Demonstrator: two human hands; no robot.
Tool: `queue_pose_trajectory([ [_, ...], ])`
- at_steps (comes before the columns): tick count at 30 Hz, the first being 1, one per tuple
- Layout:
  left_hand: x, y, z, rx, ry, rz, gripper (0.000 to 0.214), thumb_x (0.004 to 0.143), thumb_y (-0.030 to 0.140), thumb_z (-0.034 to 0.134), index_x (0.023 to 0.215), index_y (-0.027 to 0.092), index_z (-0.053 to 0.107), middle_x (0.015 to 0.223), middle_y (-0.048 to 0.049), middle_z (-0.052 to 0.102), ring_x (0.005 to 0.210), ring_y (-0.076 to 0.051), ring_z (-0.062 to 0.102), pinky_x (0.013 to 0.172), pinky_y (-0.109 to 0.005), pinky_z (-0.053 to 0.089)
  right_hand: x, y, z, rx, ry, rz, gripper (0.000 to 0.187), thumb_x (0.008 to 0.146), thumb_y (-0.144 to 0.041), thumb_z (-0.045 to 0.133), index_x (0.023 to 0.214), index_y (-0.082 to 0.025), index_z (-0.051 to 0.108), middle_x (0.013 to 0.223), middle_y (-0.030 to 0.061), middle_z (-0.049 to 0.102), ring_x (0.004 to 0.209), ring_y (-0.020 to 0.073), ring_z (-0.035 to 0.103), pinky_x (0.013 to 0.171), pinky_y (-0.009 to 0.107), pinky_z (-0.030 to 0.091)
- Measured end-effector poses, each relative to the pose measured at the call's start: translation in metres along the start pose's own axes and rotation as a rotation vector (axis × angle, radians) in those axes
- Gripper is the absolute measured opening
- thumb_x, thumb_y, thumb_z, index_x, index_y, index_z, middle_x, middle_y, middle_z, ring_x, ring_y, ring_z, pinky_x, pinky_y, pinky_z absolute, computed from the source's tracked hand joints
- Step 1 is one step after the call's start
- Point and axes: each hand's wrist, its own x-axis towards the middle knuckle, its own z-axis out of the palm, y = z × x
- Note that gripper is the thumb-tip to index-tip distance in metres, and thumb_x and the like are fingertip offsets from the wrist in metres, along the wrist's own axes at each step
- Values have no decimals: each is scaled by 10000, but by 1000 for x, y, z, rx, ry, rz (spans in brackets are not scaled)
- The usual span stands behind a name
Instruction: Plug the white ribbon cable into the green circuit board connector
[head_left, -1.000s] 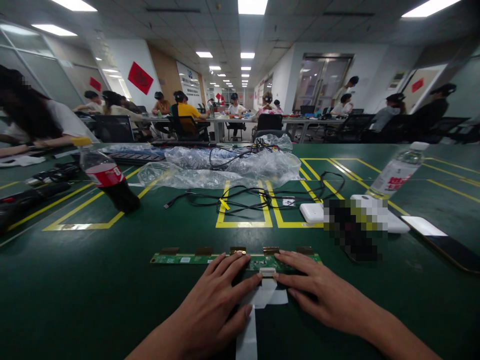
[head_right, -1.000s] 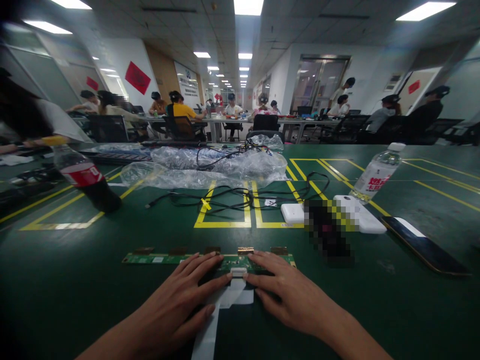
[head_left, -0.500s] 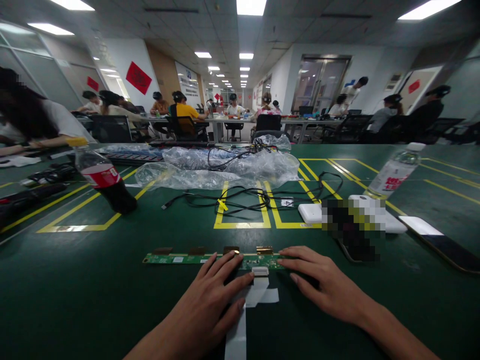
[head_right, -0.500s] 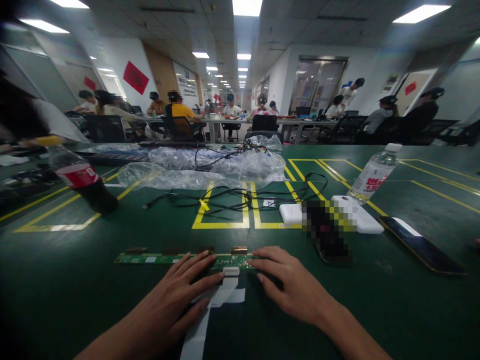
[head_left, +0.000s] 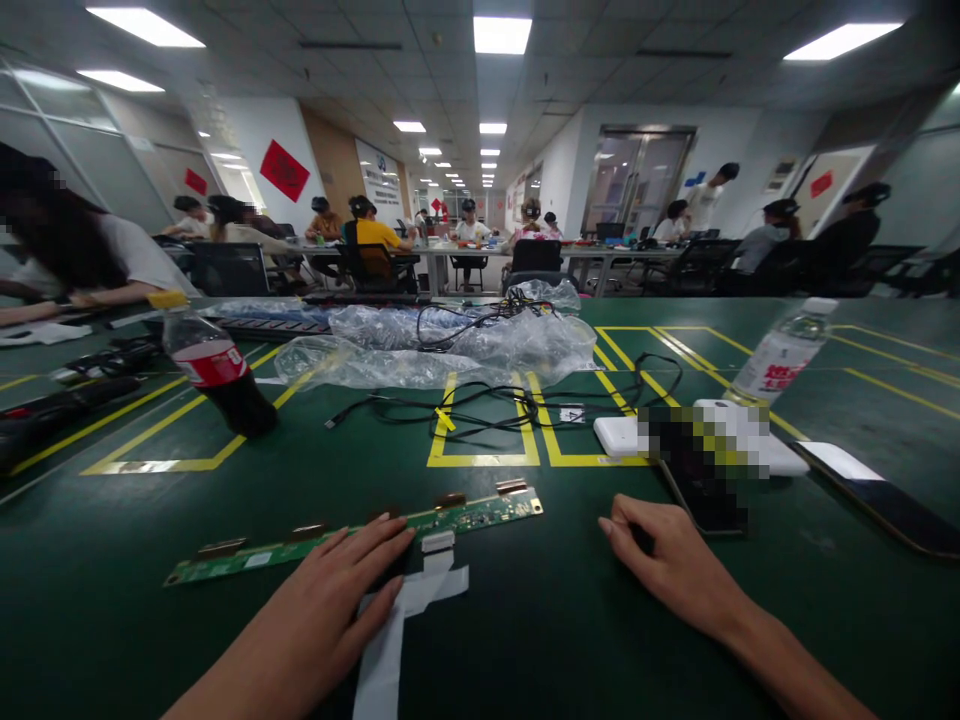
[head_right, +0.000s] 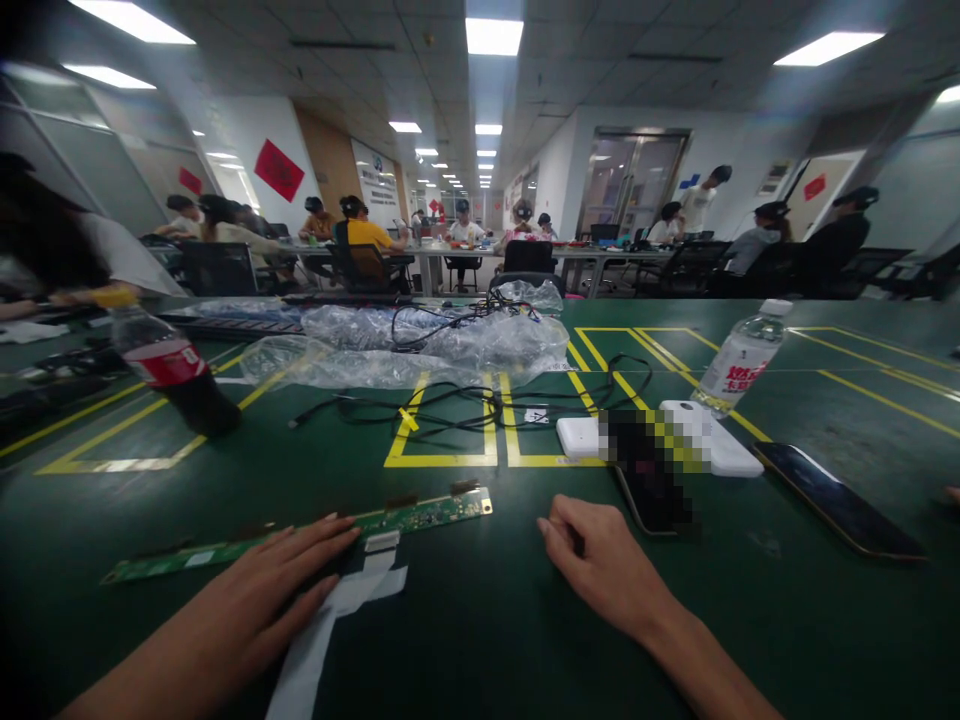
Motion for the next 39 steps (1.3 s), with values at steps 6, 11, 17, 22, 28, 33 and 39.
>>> queue_pose_trajectory([
  [6,-17,-88,14,7,90,-143,597,957,642,366,1383,311,623,1507,-12,513,1333,-316,550,1129,-543,403,-1,2,1,-3,-50,8,353,1017,-342,453,685,-231,407,655,-32,503,596,142,509,579,284,342],
  [11,-27,-159,25,-4,206,-248,611,958,635,405,1327,223,663,1443,-71,592,1251,-343,616,1082,-562,455,0,-1,4,-13,-111,10,341,1020,-331,455,697,-226,432,657,-37,505,598,141,517,586,287,333],
  [17,-25,-173,38,75,224,-346,717,960,607,356,1421,89,538,1444,-214,558,1267,-381,590,1076,-582,445,0,-1,4,-21,-145,10,343,1029,-342,439,705,-228,425,671,-34,501,613,146,517,594,294,332],
  [22,-26,-171,48,85,230,-315,751,972,595,327,1486,61,449,1541,-213,446,1389,-363,473,1142,-566,375,-1,-2,3,-25,-156,6,346,1028,-335,433,700,-227,433,669,-32,500,609,146,517,595,298,337],
  [28,-31,-163,47,117,195,-302,760,1003,560,298,1552,35,324,1612,-212,311,1482,-358,316,1169,-588,307,0,-6,0,-34,-159,-8,339,1031,-332,430,712,-224,469,681,-23,535,621,152,534,610,303,357],
  [33,-28,-149,38,137,160,-364,799,992,581,275,1536,-1,341,1591,-249,338,1462,-374,352,1173,-583,296,-1,-7,-1,-46,-163,-16,339,1030,-332,432,710,-225,471,671,-23,531,617,153,531,617,305,362],
  [39,-28,-147,29,102,196,-353,735,997,563,318,1496,33,422,1541,-244,429,1403,-392,444,1141,-595,347,-1,-7,-1,-54,-182,-18,334,1037,-335,440,727,-221,492,684,-26,539,628,152,534,626,301,362],
])
